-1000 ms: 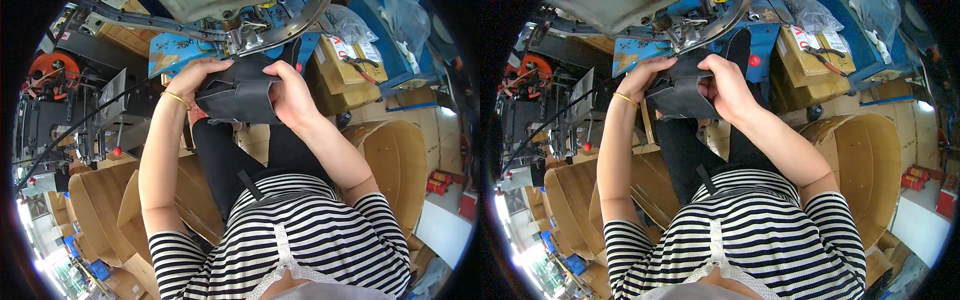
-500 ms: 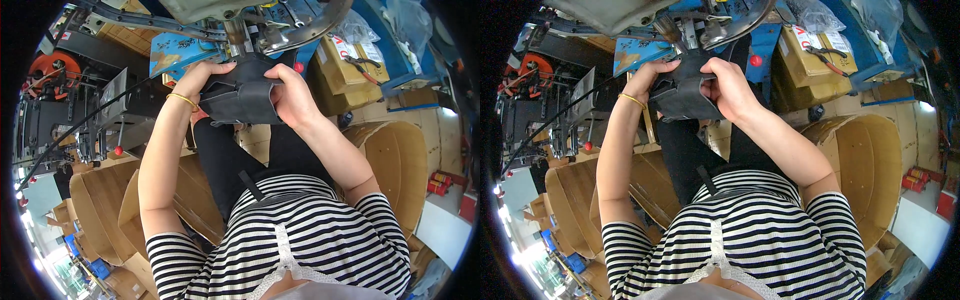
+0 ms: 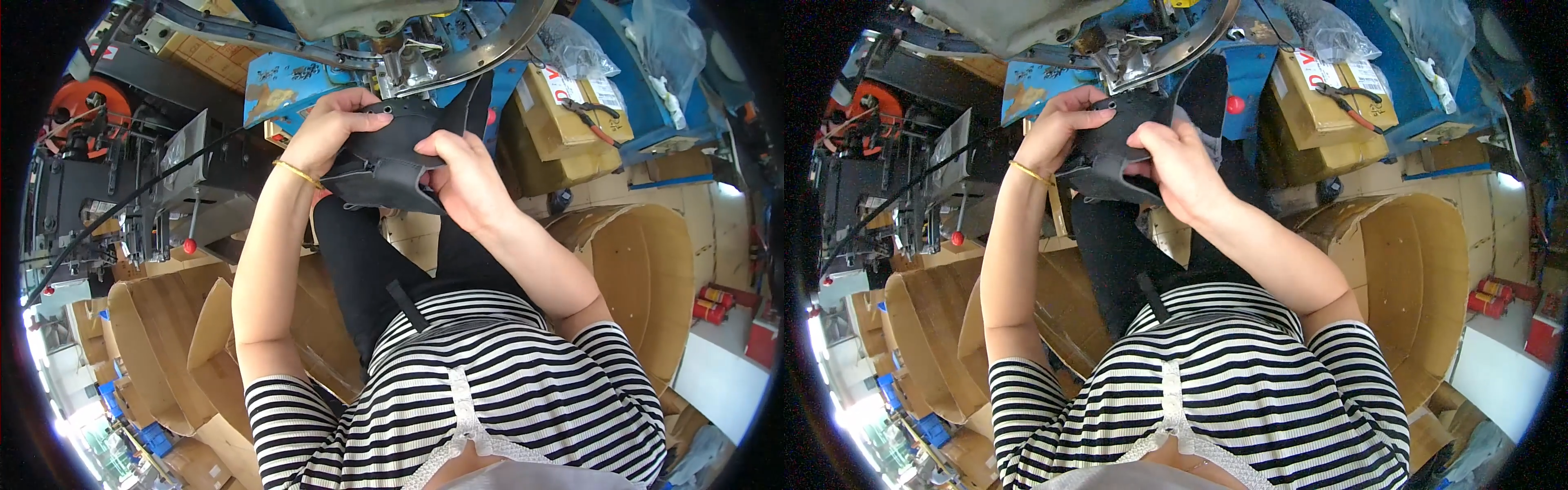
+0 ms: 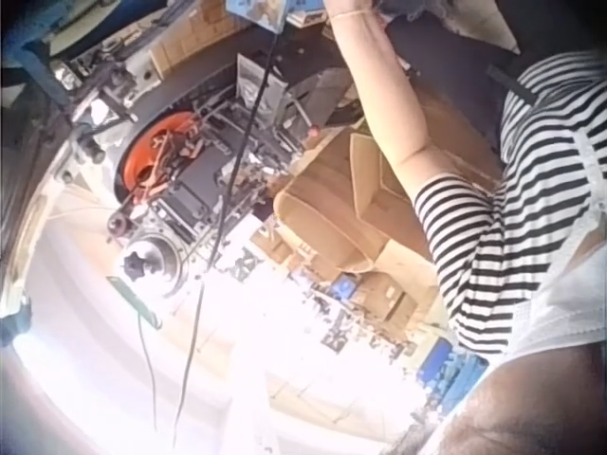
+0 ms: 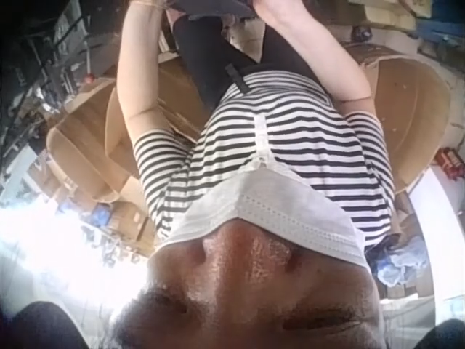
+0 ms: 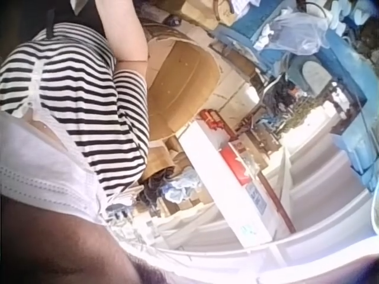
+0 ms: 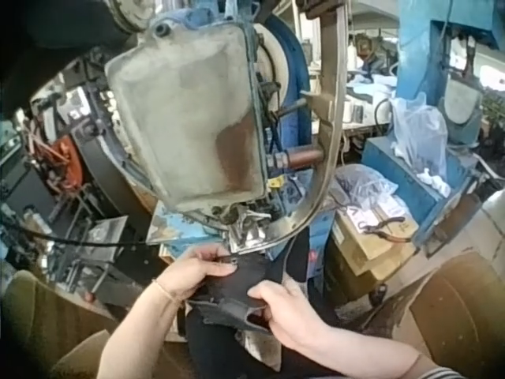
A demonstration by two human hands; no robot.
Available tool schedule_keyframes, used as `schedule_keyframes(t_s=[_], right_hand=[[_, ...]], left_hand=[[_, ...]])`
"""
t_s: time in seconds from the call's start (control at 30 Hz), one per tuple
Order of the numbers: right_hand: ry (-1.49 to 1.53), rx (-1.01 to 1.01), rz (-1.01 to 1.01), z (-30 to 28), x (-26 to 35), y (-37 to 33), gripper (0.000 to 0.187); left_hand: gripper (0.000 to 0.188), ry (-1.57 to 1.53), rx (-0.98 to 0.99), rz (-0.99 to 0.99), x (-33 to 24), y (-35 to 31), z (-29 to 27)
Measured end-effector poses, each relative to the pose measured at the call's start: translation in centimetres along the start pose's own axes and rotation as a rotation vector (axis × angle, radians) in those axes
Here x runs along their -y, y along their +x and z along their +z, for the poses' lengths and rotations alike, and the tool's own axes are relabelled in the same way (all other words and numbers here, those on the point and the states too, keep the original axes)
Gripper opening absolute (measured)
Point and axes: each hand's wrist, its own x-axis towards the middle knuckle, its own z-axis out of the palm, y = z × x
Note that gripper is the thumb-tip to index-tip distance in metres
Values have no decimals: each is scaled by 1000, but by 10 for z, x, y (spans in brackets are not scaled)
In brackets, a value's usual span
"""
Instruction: Checking shoe upper components and using an industrial machine to press or assemble them.
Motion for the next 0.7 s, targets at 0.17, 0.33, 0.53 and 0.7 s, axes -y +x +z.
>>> schedule_keyframes(t_s=[0.17, 0.33, 0.53, 0.7], right_hand=[[-42, 16, 0, 4, 0, -2, 18], [16, -6, 5, 10, 8, 6, 16], [-41, 157, 106, -12, 18, 25, 20], [-81, 109, 107, -11, 21, 24, 18]], left_hand=[[13, 62, -20, 168, 4, -3, -1], [14, 11, -73, 181, 1, 4, 1], [24, -30, -52, -203, -9, 16, -8], [26, -81, -23, -214, -6, 18, -8]])
